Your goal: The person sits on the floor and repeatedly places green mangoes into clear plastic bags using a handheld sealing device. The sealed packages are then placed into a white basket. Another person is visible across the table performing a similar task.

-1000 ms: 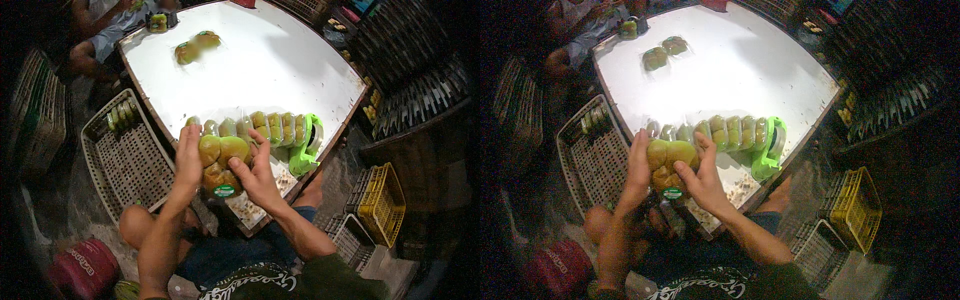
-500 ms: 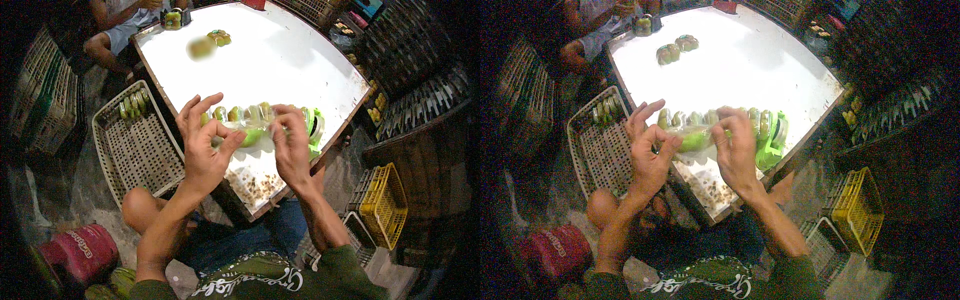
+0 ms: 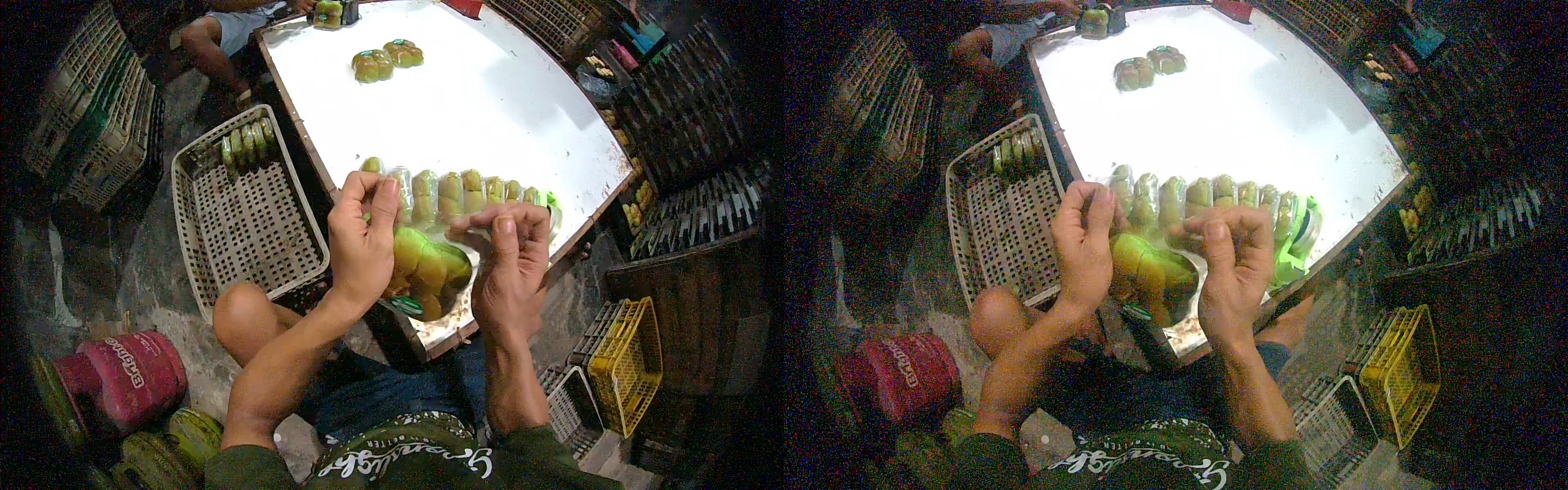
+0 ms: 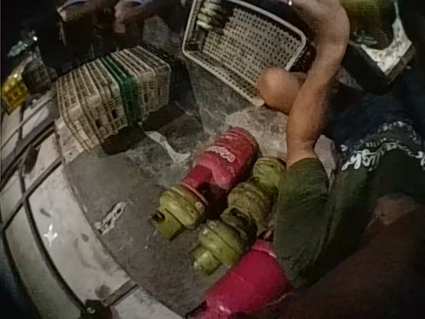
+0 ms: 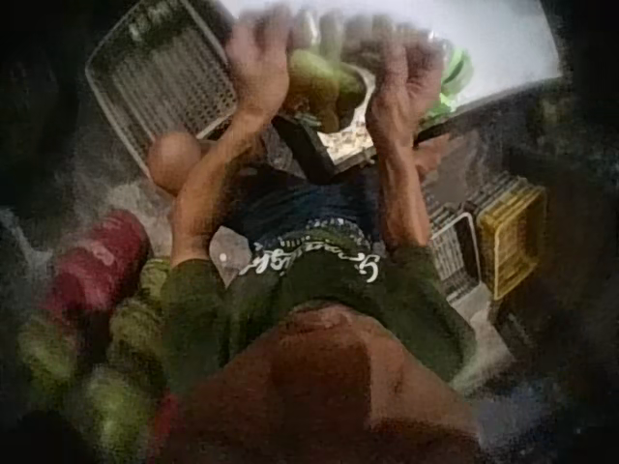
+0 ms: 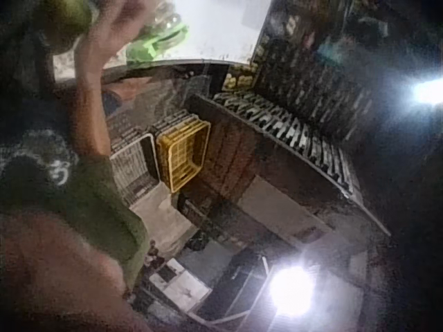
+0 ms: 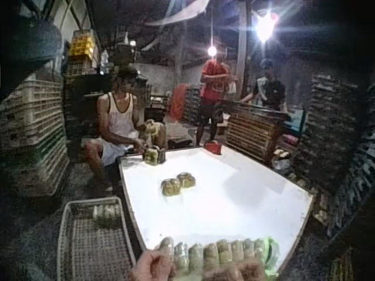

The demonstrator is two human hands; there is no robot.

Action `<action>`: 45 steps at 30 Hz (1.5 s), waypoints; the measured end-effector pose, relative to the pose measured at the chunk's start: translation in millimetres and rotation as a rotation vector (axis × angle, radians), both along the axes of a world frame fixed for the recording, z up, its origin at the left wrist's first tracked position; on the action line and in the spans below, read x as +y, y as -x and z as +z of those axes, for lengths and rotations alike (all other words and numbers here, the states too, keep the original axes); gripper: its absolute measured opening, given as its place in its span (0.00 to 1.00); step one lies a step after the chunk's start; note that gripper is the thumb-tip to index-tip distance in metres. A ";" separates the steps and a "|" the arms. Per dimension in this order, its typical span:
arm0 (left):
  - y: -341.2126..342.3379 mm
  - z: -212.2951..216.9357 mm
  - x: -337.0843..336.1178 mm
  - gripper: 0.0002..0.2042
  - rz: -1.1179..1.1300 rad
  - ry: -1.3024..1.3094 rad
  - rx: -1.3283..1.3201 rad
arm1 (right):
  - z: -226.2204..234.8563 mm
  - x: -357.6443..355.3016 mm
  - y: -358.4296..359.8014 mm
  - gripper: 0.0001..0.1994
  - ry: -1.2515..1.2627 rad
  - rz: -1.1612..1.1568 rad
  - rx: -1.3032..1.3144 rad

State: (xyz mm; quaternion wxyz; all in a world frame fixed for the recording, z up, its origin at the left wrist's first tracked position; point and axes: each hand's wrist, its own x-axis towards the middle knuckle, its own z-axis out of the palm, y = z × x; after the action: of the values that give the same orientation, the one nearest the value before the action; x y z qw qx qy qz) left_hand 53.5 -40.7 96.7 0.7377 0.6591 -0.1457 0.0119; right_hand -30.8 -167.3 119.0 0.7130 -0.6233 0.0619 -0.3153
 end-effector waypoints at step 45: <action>20.2 -7.6 -12.7 0.08 -0.118 -0.417 -0.495 | -41.2 -23.9 27.9 0.07 0.224 -0.209 0.267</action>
State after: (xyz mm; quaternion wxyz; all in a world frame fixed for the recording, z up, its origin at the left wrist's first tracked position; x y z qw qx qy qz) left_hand 33.3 -53.4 89.1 0.5284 0.7636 -0.3577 0.0988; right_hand -58.7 -191.2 77.8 0.5879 -0.7251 0.1848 -0.3073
